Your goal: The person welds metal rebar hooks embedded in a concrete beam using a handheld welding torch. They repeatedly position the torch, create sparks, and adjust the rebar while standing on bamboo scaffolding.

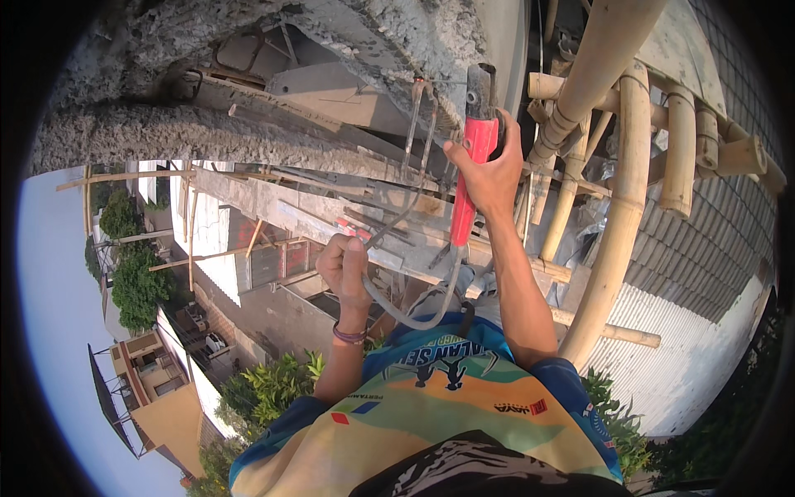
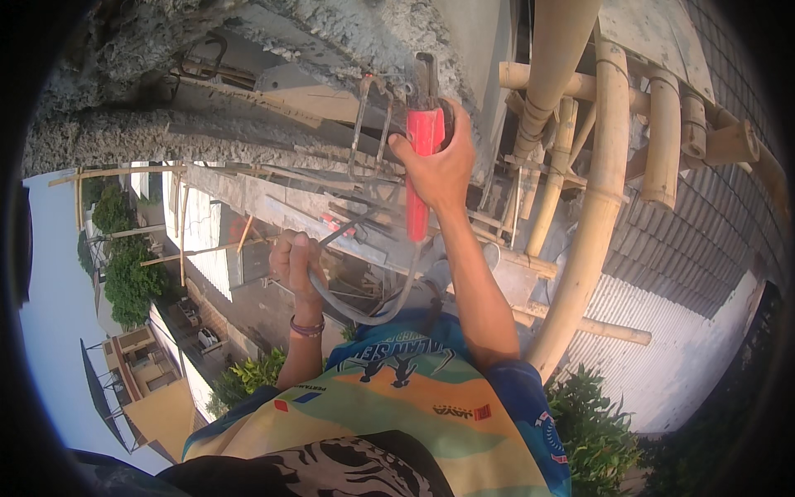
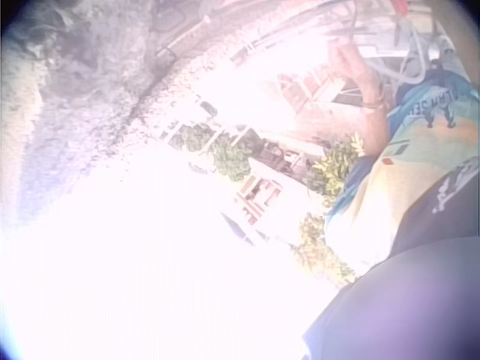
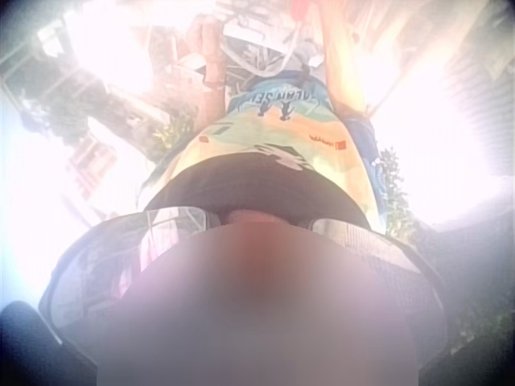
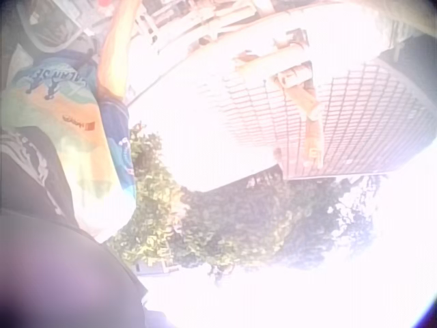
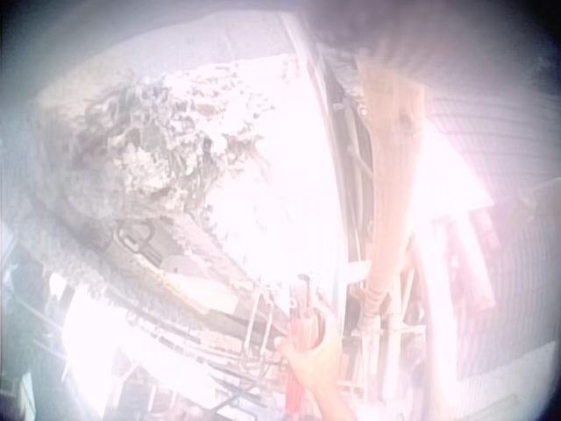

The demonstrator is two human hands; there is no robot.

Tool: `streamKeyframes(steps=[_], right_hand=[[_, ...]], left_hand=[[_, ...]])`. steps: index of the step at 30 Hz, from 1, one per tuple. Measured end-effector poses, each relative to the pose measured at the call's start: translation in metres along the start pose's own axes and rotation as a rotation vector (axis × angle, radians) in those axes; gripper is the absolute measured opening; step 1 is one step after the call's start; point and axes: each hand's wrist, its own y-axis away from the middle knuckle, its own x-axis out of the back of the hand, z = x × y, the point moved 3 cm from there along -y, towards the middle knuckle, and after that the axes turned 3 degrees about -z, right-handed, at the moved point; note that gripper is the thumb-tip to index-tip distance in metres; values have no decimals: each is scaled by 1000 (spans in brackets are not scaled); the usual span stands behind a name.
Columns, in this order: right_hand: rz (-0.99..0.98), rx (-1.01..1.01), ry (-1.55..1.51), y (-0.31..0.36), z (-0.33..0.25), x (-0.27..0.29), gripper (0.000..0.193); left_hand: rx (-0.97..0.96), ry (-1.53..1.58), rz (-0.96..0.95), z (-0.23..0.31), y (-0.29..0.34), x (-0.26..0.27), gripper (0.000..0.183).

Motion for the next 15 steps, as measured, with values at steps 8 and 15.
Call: streamKeyframes(steps=[8, 15], right_hand=[[-5, -15, -18, 2, -2, -2, 82], [-26, -37, -65, 2, -1, -3, 80]], left_hand=[[-1, 12, -2, 3, 1, 2, 34], [19, 22, 4, 3, 3, 3, 36]])
